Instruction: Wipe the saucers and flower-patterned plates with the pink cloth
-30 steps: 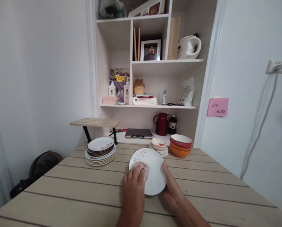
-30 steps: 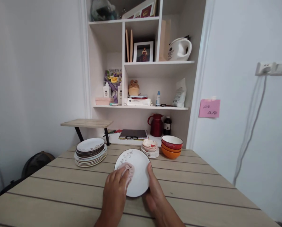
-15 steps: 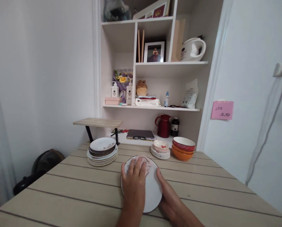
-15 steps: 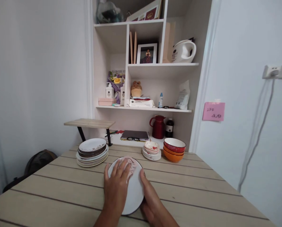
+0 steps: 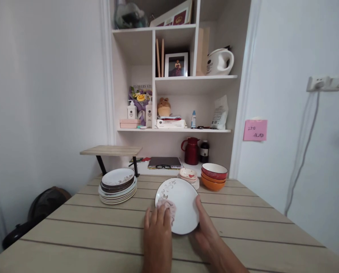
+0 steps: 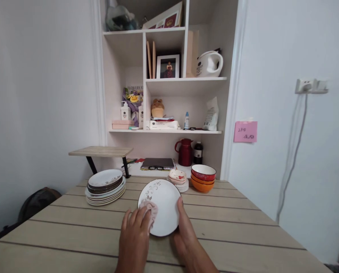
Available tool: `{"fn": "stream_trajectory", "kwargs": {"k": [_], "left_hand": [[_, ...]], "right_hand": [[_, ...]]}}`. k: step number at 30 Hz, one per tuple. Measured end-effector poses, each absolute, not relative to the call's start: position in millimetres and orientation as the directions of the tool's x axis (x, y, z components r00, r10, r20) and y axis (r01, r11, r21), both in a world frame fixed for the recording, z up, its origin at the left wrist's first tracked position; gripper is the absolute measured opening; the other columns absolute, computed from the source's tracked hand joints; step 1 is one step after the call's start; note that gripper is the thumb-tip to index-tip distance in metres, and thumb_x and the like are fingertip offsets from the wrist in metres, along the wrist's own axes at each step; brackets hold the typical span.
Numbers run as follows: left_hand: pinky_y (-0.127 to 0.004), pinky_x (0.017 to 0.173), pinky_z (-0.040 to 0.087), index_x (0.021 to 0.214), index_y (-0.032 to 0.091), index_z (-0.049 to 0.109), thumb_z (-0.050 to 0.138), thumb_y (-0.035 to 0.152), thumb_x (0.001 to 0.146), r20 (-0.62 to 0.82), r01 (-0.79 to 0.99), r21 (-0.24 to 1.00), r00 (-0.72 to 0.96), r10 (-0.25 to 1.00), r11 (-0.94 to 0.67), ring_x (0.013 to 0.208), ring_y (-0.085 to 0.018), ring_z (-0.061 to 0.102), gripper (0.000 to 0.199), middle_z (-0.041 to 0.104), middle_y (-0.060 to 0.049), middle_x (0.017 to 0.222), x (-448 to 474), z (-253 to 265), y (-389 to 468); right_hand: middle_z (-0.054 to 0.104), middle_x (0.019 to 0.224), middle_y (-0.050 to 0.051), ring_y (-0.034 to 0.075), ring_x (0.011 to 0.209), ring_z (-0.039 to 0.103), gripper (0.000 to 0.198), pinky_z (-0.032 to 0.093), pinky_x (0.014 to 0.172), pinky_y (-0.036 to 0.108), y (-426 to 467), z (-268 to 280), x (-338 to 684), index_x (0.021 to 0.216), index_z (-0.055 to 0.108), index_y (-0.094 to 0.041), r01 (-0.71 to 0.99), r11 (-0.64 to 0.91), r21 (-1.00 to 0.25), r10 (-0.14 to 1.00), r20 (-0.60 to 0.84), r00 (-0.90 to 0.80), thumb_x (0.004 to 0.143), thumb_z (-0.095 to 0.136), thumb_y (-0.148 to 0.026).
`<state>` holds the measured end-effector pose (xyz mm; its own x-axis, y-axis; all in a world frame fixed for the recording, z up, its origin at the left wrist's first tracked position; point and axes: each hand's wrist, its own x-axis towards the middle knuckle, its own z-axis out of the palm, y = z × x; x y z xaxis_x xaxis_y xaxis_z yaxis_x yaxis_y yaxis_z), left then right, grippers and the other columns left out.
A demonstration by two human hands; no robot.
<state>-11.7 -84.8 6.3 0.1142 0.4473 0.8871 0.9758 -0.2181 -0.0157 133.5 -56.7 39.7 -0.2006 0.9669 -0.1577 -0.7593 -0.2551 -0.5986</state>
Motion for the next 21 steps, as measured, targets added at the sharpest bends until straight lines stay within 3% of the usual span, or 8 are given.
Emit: {"fn": "stream_trajectory", "kwargs": {"k": [5,9,14,18,21], "left_hand": [[-0.038,0.099,0.046,0.109,0.021,0.066,0.049,0.011,0.089,0.912,0.916,-0.133,0.263,0.315,-0.379,0.113,-0.021,0.059,0.028,0.068,-0.003,0.120,-8,3,-84],[-0.038,0.107,0.040,0.115,0.024,0.064,0.043,0.015,0.093,0.882,0.834,-0.220,0.392,0.262,-0.507,0.123,-0.018,0.053,0.032,0.065,-0.002,0.126,-3,8,-83],[-0.040,0.114,0.030,0.107,0.029,0.067,0.048,0.027,0.093,0.915,0.830,-0.190,0.343,0.211,-0.524,0.125,-0.017,0.050,0.023,0.066,0.002,0.124,7,3,-72],[-0.047,0.116,0.023,0.110,0.032,0.066,0.052,0.029,0.092,0.909,0.878,-0.102,0.274,0.315,-0.468,0.126,-0.019,0.050,0.023,0.064,0.003,0.128,14,9,-68],[-0.053,0.113,0.028,0.115,0.033,0.064,0.052,0.025,0.092,0.882,0.918,-0.021,0.204,0.426,-0.397,0.125,-0.021,0.051,0.027,0.063,0.003,0.130,22,21,-68]], "right_hand": [[0.073,0.110,0.017,0.030,0.111,0.063,0.081,0.043,0.102,0.043,-57,40,136,0.127,0.058,-0.008,-0.754,-0.306,-0.581,0.947,-0.105,-0.303,0.076,0.055,-0.070],[0.072,0.110,0.019,0.028,0.110,0.064,0.079,0.044,0.101,0.038,-61,41,132,0.124,0.059,-0.004,-0.714,-0.375,-0.592,0.909,-0.083,-0.409,0.079,0.054,-0.069],[0.073,0.108,0.017,0.027,0.106,0.066,0.077,0.044,0.101,0.038,-66,40,127,0.122,0.061,-0.005,-0.657,-0.448,-0.606,0.871,-0.129,-0.475,0.078,0.054,-0.069],[0.070,0.116,0.015,0.026,0.113,0.063,0.074,0.042,0.103,0.040,-68,39,124,0.125,0.060,-0.011,-0.681,-0.440,-0.585,0.871,-0.094,-0.482,0.079,0.054,-0.068],[0.066,0.126,0.013,0.027,0.119,0.059,0.072,0.040,0.105,0.040,-66,39,123,0.130,0.058,-0.016,-0.720,-0.403,-0.565,0.891,-0.062,-0.450,0.079,0.055,-0.067]]}}
